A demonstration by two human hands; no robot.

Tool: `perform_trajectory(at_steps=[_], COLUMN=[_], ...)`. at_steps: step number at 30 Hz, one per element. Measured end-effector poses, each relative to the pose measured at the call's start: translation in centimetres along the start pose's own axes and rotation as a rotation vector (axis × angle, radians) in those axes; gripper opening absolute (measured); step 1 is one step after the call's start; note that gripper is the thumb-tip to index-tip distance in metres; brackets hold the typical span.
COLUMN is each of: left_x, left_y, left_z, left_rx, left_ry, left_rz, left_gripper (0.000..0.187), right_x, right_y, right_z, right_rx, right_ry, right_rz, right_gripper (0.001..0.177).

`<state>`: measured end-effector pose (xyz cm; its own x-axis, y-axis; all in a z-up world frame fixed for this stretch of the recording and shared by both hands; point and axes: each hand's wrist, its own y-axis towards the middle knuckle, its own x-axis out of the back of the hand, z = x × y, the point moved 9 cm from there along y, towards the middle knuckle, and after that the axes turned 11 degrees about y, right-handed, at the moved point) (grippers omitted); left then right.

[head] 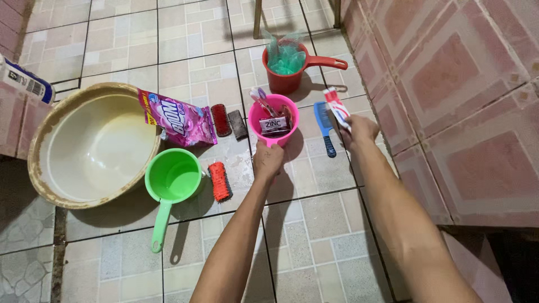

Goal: The person scrubs the inside of a beige basin with a blue and orange scrub brush, then rinses it. They then empty a pink cup of personal care items onto the floor, rinse three plastic cups, and scrub a red cup with a brush. The person also pours a pink powder from a purple bag into the red cup.

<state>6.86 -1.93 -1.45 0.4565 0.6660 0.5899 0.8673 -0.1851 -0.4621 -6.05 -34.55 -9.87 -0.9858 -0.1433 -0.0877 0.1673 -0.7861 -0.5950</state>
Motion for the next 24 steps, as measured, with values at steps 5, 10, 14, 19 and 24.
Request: perform_trajectory(at_steps=[5,10,14,19,24], left_x=[-0.1,-1.1,-2.3,-3.2,-2.8], left_y=[0.2,0.5,1.5,2.3,2.2], left_z=[-0.1,0.1,0.4,0.8,0.4], left_rx=[-0.004,-0.001,-0.043,-0.091,-0.09], left_ry=[-0.011,-0.077,0.012,0.121,0.13], left_rz=[-0.011,0.006,-0.015,-0.065,-0.03], left_gripper=[0.053,0.051,0.051,0.055,0.056], right_x=[1.7,1.3,0.5,-0.4,-2.9], right_y=[3.2,2.9,1.3,-0.2,-2.6], right_z=[-2.6,-2.5,-0.7,0.7,2.7], right_rx=[0.064,0.189,0.319,0.436,0.698], right_ry=[-0.14,-0.367,-0.574,-0.785,-0.767], right_rz=[-0.026,-0.018,-0.05,-0.036,0.063], right_gripper=[0.014,0.021,0.023,0.025,0.025])
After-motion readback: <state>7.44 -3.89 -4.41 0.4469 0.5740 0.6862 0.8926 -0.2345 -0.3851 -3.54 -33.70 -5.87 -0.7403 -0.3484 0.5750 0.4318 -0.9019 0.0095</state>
